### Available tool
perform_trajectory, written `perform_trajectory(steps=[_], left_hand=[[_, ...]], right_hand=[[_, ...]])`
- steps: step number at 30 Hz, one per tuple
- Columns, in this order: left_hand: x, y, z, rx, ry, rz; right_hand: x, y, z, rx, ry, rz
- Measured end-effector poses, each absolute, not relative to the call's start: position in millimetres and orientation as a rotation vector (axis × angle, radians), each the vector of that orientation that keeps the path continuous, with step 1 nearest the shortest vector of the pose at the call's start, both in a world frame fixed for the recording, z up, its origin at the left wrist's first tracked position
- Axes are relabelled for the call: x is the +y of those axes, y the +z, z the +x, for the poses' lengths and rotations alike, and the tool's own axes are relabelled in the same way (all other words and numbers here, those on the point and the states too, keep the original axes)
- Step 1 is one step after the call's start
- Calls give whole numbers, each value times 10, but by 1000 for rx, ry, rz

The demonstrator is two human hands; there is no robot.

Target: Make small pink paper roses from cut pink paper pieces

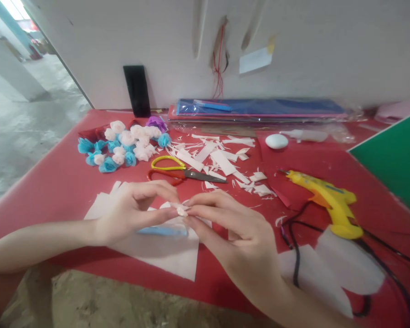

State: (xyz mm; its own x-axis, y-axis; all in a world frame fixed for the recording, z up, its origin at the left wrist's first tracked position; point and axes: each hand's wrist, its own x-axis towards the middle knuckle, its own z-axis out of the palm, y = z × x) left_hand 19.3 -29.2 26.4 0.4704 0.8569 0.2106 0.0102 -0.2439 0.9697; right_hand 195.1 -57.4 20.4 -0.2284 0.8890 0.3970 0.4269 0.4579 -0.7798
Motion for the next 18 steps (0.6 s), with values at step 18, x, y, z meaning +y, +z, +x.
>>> perform_trajectory(steps=[18], left_hand=[[-257,216,189,570,1230,2004]], right_hand=[[-511,194,1889,-1544,1161,-1071]])
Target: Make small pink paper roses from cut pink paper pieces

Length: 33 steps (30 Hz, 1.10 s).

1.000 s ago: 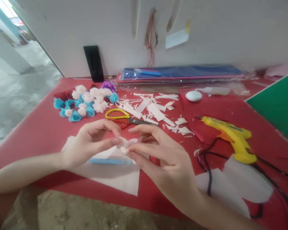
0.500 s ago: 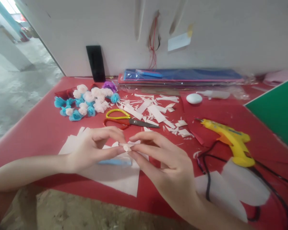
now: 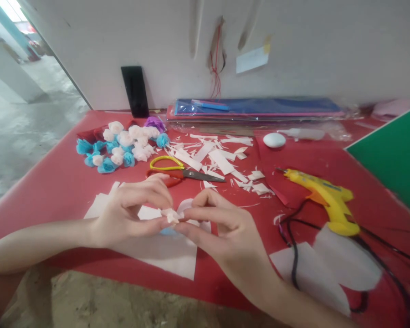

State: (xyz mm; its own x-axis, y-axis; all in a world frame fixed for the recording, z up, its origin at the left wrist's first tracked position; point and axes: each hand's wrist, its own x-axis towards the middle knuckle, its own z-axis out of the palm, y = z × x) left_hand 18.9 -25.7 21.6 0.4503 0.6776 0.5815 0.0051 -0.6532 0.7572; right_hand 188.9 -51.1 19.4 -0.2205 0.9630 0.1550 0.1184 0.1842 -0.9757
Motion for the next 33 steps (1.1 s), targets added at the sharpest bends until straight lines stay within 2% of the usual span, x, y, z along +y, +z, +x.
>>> perform_trajectory(steps=[3,7,19,23,29,33], left_hand=[[-239,234,169,535,1184,2005],[-221,246,153,462,1135,1987],[-206,298,126,346,1001,1985],[-205,271,131,414,1038,1973],[-222,231,151,544,1100,1806],[-246,263,152,587,1108,1776]], right_hand=[[-471,171,1904,-1384,1590,-1022],[-463,126,1899,-1260,1871,-1013],[-445,109,1911,-1237,2045,-849],[-436,57,1929,-1328,1822,-851],[-411,66,2008,-1653,1028,-849],[-430,127,2026,-1850,718,-761]])
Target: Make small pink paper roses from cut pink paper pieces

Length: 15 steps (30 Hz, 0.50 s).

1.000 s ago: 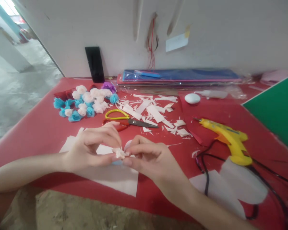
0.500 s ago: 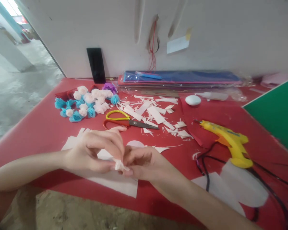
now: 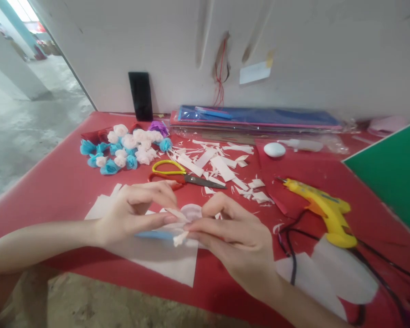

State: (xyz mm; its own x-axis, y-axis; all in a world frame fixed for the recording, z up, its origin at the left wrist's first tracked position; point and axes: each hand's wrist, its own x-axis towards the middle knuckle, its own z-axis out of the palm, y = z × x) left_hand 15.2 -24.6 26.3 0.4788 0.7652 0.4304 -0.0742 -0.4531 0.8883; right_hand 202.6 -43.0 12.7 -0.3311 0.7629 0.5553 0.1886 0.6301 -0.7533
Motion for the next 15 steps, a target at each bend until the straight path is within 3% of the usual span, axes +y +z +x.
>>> perform_trajectory(steps=[8,15], left_hand=[[-332,338,167,550,1067,1877],[-344,333,158,629,1058,1871]], right_hand=[[-417,202,1996,-1891,552,-704],[-480,207,1947,-1688,912,-884]])
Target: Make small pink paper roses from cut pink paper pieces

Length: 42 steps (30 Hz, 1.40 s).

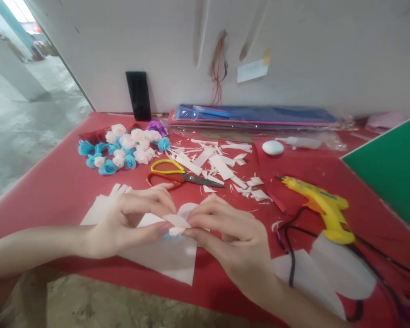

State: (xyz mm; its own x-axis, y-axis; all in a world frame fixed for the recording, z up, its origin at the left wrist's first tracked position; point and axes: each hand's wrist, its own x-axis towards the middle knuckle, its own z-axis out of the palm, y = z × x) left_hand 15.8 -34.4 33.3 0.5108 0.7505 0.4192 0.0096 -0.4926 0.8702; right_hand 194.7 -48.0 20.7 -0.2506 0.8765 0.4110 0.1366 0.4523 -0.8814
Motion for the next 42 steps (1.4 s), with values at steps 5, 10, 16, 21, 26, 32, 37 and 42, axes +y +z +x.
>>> perform_trajectory(steps=[5,10,16,21,26,32,37,42], left_hand=[[-345,305,162,679,1060,1820],[-342,261,173,688,1068,1753],[-327,241,188,662,1099,1769],[-319,261,171,645,1087,1788],[-309,308,135,620,1032,1793],[-307,309,148,662,1015,1731],[-308,301,161,661,1016,1695],[-309,294,155,675,999,1665]], right_hand=[[-534,177,1928,-1513,1158,-1051],[-548,120,1914,-1405,1281,-1106],[-560,92,1890,-1255,1371,-1097],[-577,95,1895,-1179,1460,-1132],[-572,88,1908,-1140,1535,-1159],[-553,93,1905,-1102,1560,-1146],[-563,97,1909,-1084,1579,-1130],[-556,109,1904,-1074,1586,-1118]])
